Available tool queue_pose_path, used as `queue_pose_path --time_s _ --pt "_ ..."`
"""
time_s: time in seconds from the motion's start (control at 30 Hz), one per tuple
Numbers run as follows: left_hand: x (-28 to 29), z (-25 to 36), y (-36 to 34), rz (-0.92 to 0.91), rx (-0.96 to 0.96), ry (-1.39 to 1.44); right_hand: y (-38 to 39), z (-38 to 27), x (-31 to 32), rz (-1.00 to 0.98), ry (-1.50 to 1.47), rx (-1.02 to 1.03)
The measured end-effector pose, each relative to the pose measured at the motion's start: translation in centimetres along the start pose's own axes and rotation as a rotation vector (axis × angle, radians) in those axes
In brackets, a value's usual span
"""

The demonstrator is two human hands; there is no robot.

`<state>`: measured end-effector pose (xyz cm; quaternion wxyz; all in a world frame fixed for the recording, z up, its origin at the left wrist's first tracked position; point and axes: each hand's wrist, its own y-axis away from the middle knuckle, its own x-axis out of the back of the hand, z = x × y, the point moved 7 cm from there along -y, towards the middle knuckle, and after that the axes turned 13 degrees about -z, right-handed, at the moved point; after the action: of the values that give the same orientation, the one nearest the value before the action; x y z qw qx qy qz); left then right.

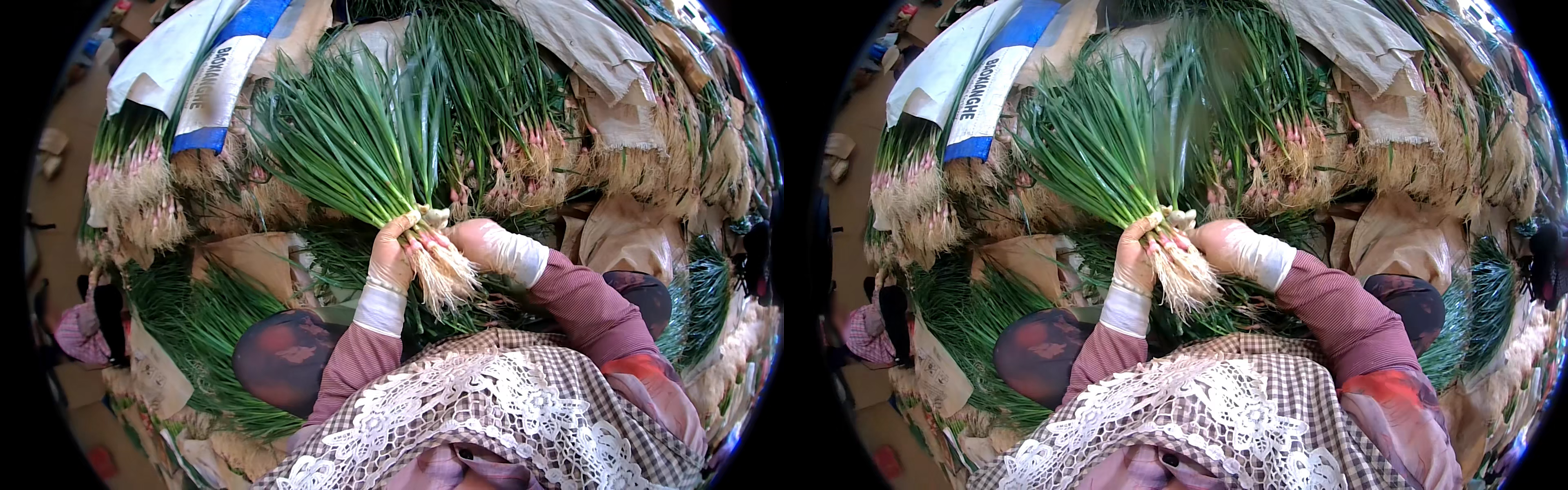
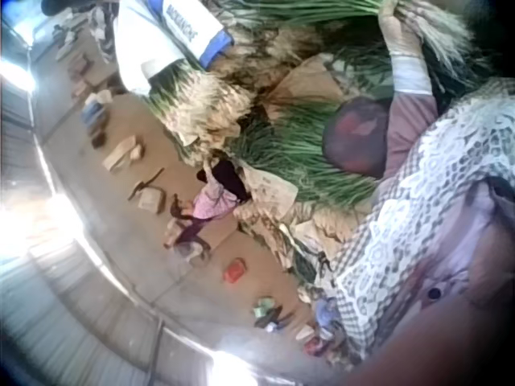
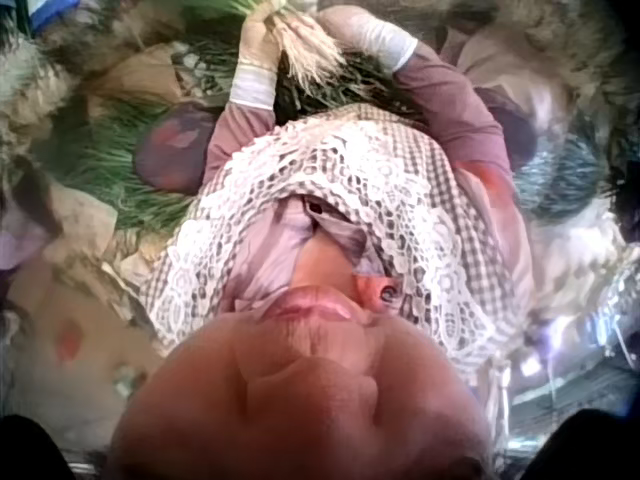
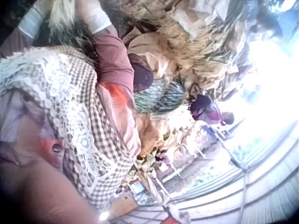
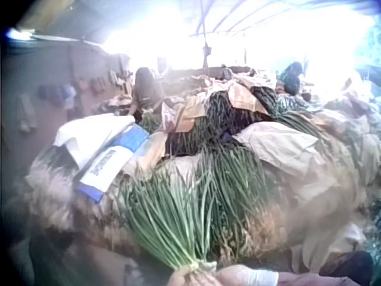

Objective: The person picks up bunches of green onions from a large pile, removes individual stalks or debris by hand, and places the cleaned bunches into a separate stack, eventually covering the stack with burlap sacks.

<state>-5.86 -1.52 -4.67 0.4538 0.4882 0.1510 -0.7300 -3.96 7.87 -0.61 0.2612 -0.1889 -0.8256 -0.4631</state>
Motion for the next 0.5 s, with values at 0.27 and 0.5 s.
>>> queue_pose_path --time_s 0.27,0.5 --pt "-1.7 0.1 1.2 -0.173 -0.008 0.037 -3.0 2.8 2.9 0.361 -1.478 0.364" --pt "-3.6 0.8 1.0 -0.304 -0.102 0.131 -7.7 4.6 -4.1 0.077 -1.860 0.245"
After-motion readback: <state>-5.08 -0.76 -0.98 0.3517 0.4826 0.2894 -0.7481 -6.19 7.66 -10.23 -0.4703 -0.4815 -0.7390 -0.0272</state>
